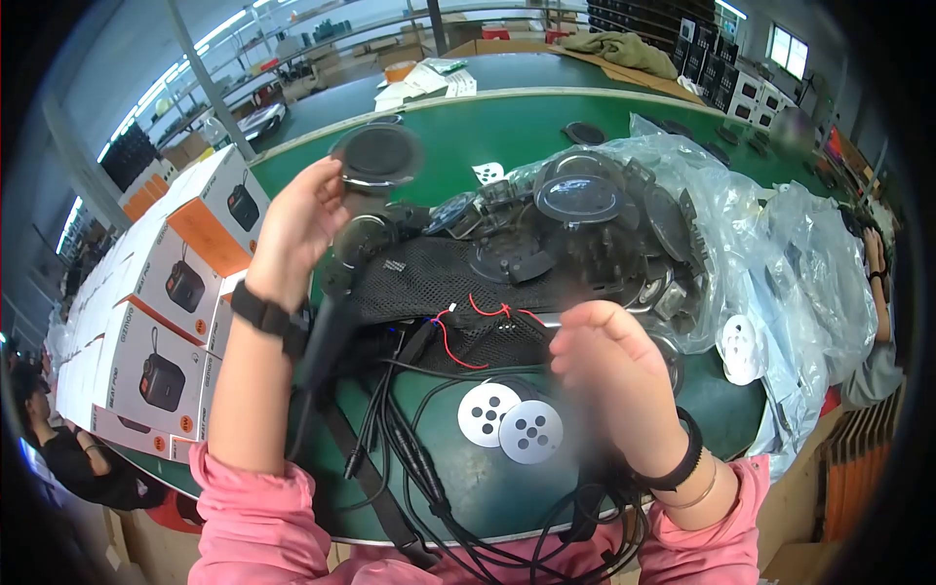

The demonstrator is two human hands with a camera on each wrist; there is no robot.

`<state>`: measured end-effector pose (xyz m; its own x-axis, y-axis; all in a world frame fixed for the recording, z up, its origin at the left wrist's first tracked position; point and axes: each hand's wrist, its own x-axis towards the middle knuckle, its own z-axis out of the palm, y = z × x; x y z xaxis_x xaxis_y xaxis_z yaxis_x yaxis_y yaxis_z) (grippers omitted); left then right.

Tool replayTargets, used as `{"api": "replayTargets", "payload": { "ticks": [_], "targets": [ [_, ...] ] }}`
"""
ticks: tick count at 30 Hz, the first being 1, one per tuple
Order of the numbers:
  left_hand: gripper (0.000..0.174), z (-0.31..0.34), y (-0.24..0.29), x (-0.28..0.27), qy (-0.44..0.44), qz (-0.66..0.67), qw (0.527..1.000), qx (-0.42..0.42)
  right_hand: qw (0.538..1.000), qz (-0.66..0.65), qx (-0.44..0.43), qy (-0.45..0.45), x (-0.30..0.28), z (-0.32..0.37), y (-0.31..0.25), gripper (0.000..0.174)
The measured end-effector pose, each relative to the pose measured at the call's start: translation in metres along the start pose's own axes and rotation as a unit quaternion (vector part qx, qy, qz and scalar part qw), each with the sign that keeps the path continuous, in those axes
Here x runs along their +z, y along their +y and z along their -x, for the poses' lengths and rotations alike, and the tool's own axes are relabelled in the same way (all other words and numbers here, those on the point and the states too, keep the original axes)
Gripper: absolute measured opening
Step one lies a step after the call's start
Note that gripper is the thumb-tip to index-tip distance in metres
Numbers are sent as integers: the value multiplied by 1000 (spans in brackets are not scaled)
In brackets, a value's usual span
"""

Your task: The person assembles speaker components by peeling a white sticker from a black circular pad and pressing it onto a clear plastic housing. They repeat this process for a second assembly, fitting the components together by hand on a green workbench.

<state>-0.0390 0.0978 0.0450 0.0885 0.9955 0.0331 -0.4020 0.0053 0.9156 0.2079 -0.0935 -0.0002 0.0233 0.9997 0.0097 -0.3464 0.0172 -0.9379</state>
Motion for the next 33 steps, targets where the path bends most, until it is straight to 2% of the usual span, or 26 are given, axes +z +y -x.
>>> {"api": "replayTargets", "payload": {
  "ticks": [1,3,5,7,9,10,11,12,15,17,19,20,22,27,30,31,33],
  "targets": [
    [8,-14,3,0,60,4,998,-7,1000,0,-5,0,0,0,-1,16],
    [8,-54,-3,-38,132,-85,987,-44,1000,5,2,-21,-1,0,-1,16],
    [11,-87,-17,-70,158,-171,969,-83,1000,-8,-4,-25,-2,0,-1,16],
    [12,-98,-28,-79,196,-196,957,-85,999,0,-1,-35,-3,-1,-1,16],
    [13,-122,-41,-107,169,-199,961,-90,999,-4,-5,-32,-3,-1,0,15],
    [15,-126,-47,-109,180,-171,967,-62,999,4,-3,-33,-3,-1,0,15],
    [23,-130,-52,-112,190,-143,971,-35,999,12,1,-34,-3,-2,1,15],
    [45,-115,-49,-91,212,-169,962,-22,999,14,5,-33,-4,-2,1,15],
    [47,-106,-44,-76,208,-168,962,-51,999,22,-2,-35,-5,-4,4,15],
    [45,-99,-45,-71,197,-204,958,-38,999,23,7,-36,-4,-4,4,15],
    [40,-75,-36,-44,89,-313,945,29,999,25,13,-41,-3,-4,3,15],
    [40,-64,-31,-31,92,-311,945,25,999,28,10,-41,-2,-3,2,15],
    [32,-40,-24,-2,-30,-349,935,55,999,32,11,-39,-2,-4,3,15],
    [25,39,-12,59,-186,-403,891,99,1000,-2,7,-30,-4,-5,4,15],
    [20,93,-19,74,-261,-431,854,133,1000,-17,4,-21,-4,-4,6,16],
    [17,104,-28,72,-294,-470,810,193,999,-30,6,-20,-4,-4,8,16],
    [15,128,-32,72,-356,-587,688,234,999,-35,9,-11,-4,-4,10,16]
  ]
}}
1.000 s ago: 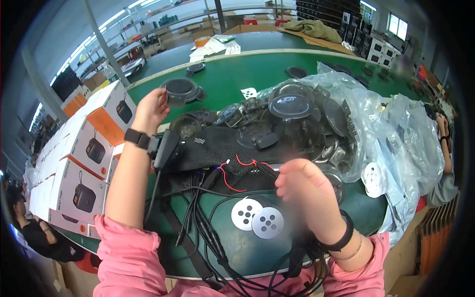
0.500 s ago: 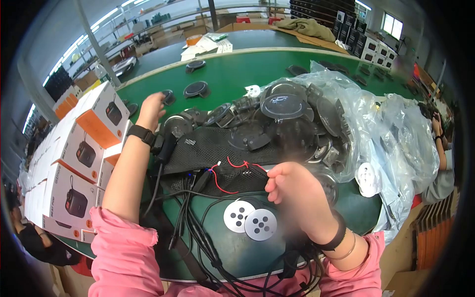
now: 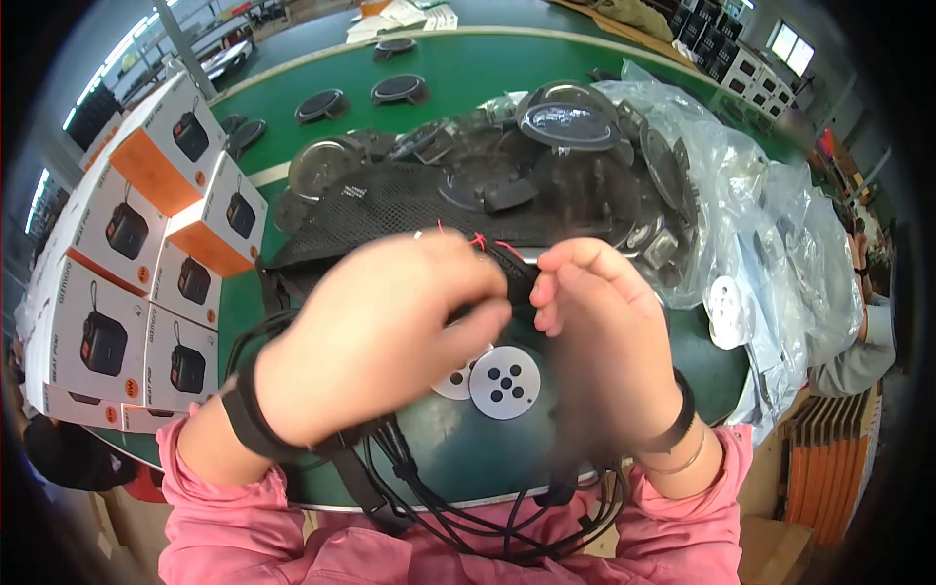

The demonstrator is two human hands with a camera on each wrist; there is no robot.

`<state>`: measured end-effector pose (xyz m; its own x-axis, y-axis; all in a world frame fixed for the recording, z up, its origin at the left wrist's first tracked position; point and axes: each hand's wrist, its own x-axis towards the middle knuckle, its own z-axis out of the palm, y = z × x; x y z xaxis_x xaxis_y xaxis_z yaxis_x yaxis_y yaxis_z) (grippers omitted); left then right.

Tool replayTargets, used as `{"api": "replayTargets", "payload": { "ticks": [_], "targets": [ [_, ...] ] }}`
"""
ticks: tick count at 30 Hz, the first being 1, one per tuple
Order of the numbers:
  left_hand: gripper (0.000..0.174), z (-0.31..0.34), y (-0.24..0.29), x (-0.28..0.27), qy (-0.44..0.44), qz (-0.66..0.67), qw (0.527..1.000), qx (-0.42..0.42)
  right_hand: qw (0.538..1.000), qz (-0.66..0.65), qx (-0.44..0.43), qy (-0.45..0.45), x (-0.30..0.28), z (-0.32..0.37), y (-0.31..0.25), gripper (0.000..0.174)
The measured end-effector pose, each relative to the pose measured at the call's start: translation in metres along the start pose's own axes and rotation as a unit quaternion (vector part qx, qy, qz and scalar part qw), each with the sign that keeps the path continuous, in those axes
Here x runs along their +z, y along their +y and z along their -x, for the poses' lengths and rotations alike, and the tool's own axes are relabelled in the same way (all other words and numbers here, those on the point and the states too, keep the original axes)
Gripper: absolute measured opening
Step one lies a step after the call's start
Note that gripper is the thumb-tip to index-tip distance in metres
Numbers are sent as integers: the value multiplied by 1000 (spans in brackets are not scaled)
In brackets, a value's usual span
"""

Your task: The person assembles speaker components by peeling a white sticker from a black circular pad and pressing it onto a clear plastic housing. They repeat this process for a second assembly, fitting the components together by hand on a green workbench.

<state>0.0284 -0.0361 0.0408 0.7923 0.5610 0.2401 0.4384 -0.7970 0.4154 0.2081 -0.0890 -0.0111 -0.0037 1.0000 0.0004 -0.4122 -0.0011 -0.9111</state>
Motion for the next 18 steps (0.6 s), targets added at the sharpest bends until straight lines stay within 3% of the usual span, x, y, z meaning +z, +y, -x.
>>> {"api": "replayTargets", "payload": {
  "ticks": [7,11,14,16,17,18],
  "targets": [
    [29,37,-7,40,-63,-97,984,-133,999,34,10,-25,-1,-2,1,16],
    [28,33,-10,36,-61,-77,986,-137,996,52,59,-43,0,-3,1,16],
    [21,28,-16,29,-50,10,991,-126,991,93,93,-37,6,1,-2,15],
    [15,23,-12,20,-26,308,914,-261,980,170,85,-50,11,4,-5,14],
    [14,22,-11,20,-2,393,871,-295,978,195,64,-47,8,5,2,11],
    [14,21,-9,24,-1,392,873,-292,978,196,60,-46,5,2,5,11]
  ]
}}
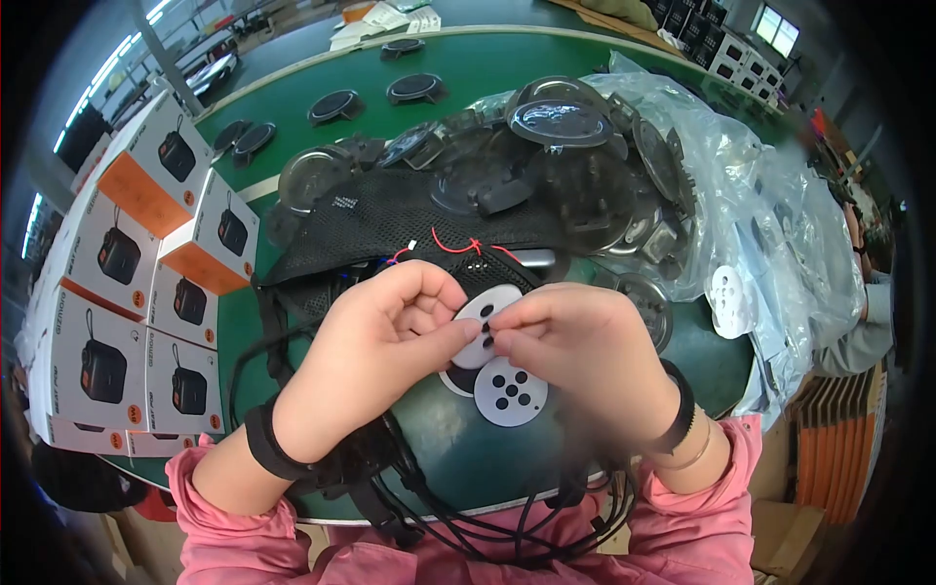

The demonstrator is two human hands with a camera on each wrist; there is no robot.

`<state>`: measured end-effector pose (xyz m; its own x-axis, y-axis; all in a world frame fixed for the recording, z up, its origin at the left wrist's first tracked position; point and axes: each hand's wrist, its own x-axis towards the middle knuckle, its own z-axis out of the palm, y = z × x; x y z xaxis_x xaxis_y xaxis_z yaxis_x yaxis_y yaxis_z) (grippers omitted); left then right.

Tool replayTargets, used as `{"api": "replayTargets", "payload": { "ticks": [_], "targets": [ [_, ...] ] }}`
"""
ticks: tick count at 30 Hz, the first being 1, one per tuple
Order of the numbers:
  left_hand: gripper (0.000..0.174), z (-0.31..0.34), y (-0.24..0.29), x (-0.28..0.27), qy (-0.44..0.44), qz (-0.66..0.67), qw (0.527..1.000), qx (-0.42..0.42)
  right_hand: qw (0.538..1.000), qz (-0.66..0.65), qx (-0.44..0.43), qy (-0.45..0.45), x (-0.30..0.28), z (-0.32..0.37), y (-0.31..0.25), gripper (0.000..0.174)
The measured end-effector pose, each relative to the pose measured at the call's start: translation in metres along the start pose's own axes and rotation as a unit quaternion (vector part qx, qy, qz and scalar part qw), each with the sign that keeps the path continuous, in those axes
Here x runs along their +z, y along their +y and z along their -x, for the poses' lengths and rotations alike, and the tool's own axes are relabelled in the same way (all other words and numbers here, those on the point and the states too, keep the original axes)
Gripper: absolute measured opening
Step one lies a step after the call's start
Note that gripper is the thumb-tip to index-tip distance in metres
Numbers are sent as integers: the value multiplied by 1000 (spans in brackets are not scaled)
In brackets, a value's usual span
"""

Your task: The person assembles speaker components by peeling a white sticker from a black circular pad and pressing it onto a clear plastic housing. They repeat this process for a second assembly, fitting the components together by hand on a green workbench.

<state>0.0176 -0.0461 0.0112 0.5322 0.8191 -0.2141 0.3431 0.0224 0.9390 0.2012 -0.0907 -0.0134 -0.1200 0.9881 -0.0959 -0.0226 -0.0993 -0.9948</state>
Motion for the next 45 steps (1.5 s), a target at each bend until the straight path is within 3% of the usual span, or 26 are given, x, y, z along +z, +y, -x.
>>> {"api": "replayTargets", "payload": {
  "ticks": [2,11,16,20,22,24,27,28,30,33,45],
  "targets": [
    [17,0,-6,9,-17,241,968,65,949,203,-239,31,-2,-4,2,6],
    [13,1,-13,14,55,122,986,99,959,170,-224,35,-1,-2,-2,4],
    [13,3,-7,15,107,-77,969,211,961,164,-222,38,0,0,-4,4],
    [11,7,-5,19,119,-85,964,220,953,177,-242,43,0,0,-3,4],
    [10,8,-5,21,92,-125,948,277,948,179,-257,55,-1,-1,-2,5],
    [11,11,-1,23,92,-114,954,262,953,201,-225,38,-6,-2,-2,7],
    [12,6,-2,19,108,-36,972,205,945,205,-248,60,-4,-1,-2,7],
    [12,5,-4,18,110,-36,972,205,945,205,-249,58,-3,-1,-2,7],
    [13,2,-6,17,125,-27,967,219,983,59,-168,37,-1,0,-2,8],
    [14,0,-9,16,122,-9,970,210,989,16,-145,28,0,1,-3,9],
    [12,0,-9,17,136,-73,954,259,989,-3,-148,-10,-2,2,0,10]
  ]
}}
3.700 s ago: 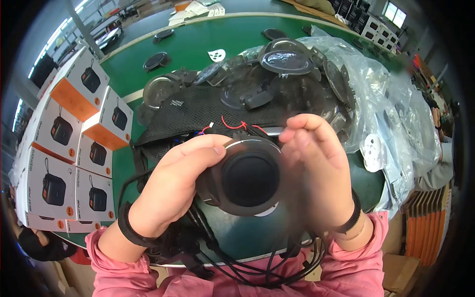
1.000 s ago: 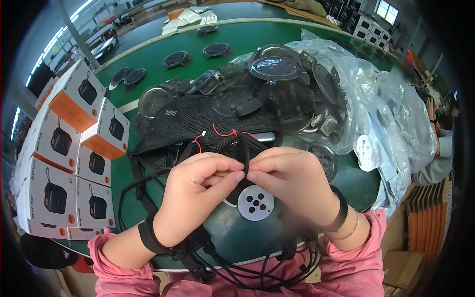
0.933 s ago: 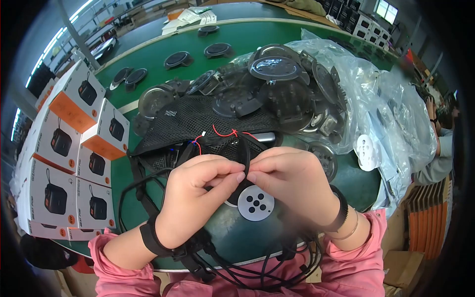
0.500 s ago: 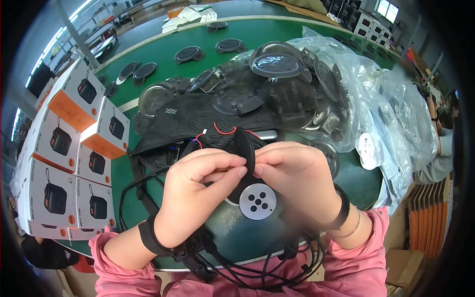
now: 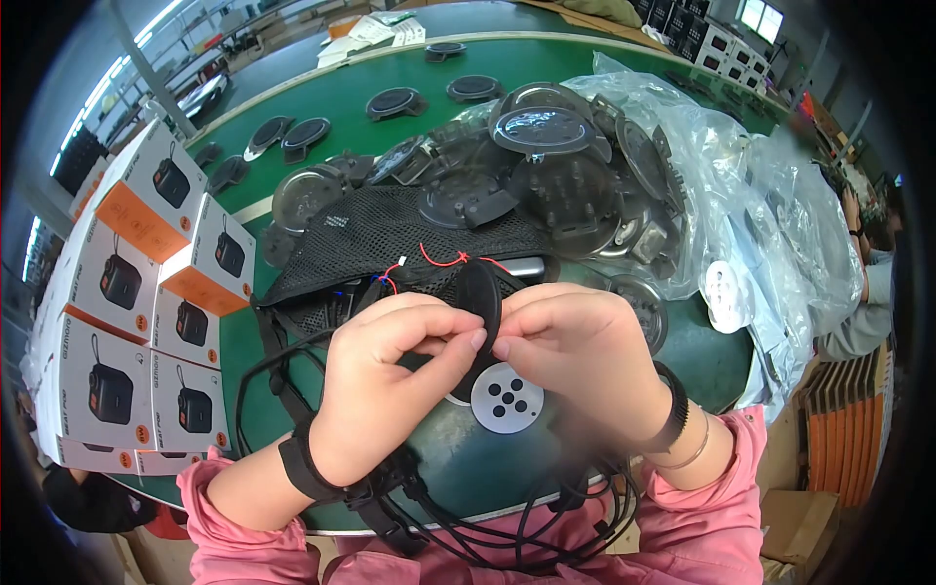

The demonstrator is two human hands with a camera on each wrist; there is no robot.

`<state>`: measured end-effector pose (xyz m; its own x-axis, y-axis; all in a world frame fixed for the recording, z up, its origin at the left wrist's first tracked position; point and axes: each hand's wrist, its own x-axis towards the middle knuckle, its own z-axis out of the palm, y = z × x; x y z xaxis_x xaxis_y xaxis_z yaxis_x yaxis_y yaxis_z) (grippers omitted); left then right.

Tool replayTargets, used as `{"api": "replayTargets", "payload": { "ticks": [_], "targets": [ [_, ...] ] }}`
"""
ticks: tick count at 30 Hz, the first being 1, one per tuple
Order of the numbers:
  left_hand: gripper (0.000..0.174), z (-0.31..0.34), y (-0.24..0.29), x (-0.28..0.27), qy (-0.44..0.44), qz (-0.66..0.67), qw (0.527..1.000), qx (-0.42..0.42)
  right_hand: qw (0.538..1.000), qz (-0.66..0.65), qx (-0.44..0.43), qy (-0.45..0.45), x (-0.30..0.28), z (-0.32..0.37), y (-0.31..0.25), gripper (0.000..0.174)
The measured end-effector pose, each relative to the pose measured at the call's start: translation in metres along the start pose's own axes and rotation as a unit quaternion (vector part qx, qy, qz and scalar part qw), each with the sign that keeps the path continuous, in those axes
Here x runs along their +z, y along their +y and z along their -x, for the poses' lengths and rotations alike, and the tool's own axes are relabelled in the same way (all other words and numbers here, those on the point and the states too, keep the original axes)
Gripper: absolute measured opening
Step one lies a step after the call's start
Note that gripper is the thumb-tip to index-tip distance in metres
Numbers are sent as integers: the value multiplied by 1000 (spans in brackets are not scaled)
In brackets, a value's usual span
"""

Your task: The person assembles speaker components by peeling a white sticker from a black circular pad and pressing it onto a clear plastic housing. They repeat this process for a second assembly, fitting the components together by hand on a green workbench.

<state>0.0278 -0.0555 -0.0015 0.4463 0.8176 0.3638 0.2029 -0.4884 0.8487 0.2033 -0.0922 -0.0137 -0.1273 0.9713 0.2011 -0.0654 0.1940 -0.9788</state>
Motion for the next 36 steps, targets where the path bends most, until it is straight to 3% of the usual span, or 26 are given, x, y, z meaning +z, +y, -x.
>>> {"api": "replayTargets", "payload": {
  "ticks": [4,10,12,16,24,28,30,34,36],
  "targets": [
    [12,2,7,-1,-14,-14,1000,13,1000,-7,19,-6,-1,1,-2,10],
    [13,2,4,-2,-24,27,999,1,997,69,-43,-17,-3,-1,-1,11],
    [14,1,1,-2,-16,148,982,-115,995,76,-67,-3,-2,-2,-1,10],
    [16,1,1,1,-10,214,966,-142,996,57,-62,14,-1,-1,0,10],
    [16,-1,0,1,-6,69,997,-16,1000,-7,-4,6,-1,1,-3,8],
    [16,2,2,1,-15,47,999,8,999,-38,22,-7,-2,1,-2,7],
    [16,3,3,1,-27,31,999,23,991,-115,61,7,1,1,-1,3],
    [19,4,6,3,-44,40,998,22,995,-76,59,-2,-1,2,-2,6],
    [25,4,9,6,-38,35,998,28,1000,-10,16,5,-1,2,-1,9]
  ]
}}
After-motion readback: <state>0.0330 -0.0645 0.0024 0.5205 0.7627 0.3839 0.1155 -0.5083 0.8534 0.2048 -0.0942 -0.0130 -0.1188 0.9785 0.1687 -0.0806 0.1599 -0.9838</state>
